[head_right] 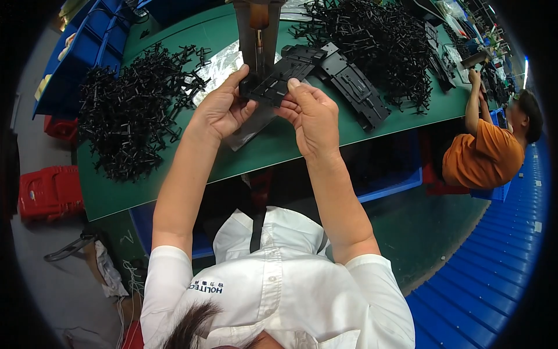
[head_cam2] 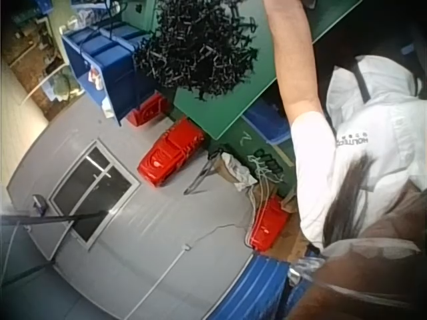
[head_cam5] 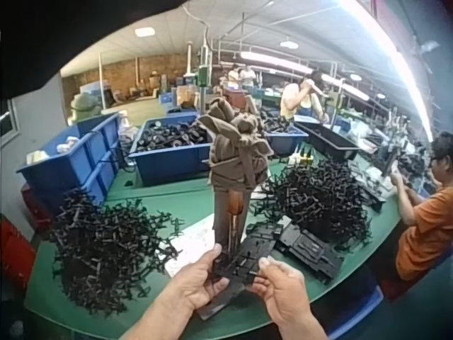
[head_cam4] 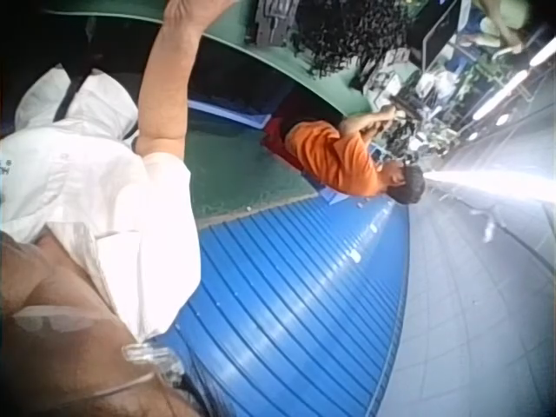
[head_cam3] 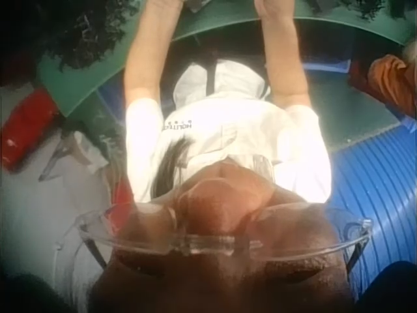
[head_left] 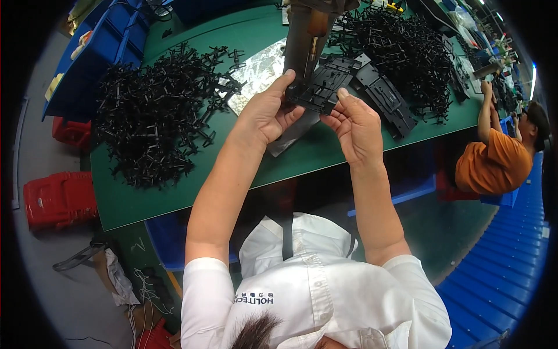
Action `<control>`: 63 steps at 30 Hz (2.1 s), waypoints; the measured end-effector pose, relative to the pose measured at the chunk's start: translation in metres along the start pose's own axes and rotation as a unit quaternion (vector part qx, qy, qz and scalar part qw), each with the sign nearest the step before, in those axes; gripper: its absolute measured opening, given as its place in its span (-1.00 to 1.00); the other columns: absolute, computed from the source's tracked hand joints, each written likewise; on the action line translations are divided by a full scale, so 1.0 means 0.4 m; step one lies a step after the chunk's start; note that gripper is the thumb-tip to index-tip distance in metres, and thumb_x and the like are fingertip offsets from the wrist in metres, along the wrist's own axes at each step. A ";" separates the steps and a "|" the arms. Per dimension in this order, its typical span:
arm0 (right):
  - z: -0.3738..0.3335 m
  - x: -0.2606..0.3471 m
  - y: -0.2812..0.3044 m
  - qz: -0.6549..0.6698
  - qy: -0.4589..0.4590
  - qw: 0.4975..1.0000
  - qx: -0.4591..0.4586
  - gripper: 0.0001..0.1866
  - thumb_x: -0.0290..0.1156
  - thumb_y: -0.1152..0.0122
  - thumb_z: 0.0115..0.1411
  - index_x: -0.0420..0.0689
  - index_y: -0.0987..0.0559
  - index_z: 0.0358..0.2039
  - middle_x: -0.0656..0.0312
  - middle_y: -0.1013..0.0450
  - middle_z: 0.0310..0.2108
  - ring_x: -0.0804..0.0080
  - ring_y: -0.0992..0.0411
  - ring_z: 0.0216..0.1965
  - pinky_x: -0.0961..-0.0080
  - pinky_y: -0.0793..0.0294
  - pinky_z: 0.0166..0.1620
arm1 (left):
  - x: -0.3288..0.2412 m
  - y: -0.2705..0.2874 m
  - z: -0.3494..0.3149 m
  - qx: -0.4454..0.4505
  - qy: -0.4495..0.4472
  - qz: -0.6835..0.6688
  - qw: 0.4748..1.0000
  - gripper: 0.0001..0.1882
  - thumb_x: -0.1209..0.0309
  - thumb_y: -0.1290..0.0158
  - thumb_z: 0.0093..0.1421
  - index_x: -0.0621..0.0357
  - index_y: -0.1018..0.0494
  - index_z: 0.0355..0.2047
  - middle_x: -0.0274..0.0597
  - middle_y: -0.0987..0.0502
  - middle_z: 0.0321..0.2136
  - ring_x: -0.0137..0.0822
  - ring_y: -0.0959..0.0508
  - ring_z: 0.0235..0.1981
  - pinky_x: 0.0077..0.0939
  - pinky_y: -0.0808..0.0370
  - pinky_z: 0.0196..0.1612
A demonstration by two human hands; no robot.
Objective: Assembling plastic components onto a toy car chassis and using a heat-staking press to secure them.
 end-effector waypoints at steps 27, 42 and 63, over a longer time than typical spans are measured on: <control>-0.038 -0.036 0.030 0.009 -0.022 1.000 0.017 -0.72 -0.39 -0.12 0.17 -0.35 -0.40 -0.20 0.16 -0.46 -0.36 0.51 -0.45 -0.38 0.58 -0.51 -0.29 | 0.025 0.017 -0.026 0.044 -0.003 0.034 0.998 -0.70 0.16 -0.07 0.16 0.15 -0.46 -0.31 -0.26 -0.49 -0.45 -0.45 -0.51 -0.49 -0.69 -0.53 -0.50; -0.218 -0.093 0.095 -0.014 -0.109 0.992 0.063 -0.66 -0.46 -0.04 0.18 -0.37 -0.38 -0.06 0.15 -0.48 -0.27 0.53 -0.47 -0.35 0.63 -0.48 -0.27 | 0.139 0.046 -0.245 0.096 0.037 0.082 0.991 -0.63 0.21 -0.03 0.19 0.34 -0.43 -0.21 -0.17 -0.51 -0.31 -0.43 -0.52 -0.32 -0.58 -0.56 -0.28; -0.193 -0.128 -0.011 -0.017 -0.134 0.978 0.159 -0.69 -0.35 0.02 0.26 -0.31 -0.43 -0.09 0.22 -0.47 -0.28 0.57 -0.46 -0.32 0.63 -0.48 -0.25 | 0.159 0.105 -0.362 0.035 -0.175 -0.045 0.983 -0.73 0.32 0.05 0.25 0.31 -0.35 -0.19 -0.14 -0.50 -0.29 -0.39 -0.53 -0.27 -0.42 -0.53 -0.11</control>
Point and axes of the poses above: each hand's wrist, its own z-axis towards the middle knuckle, its own y-axis out of the back of the hand, x = y × z, the point moved 8 cm from there along z, towards the middle knuckle
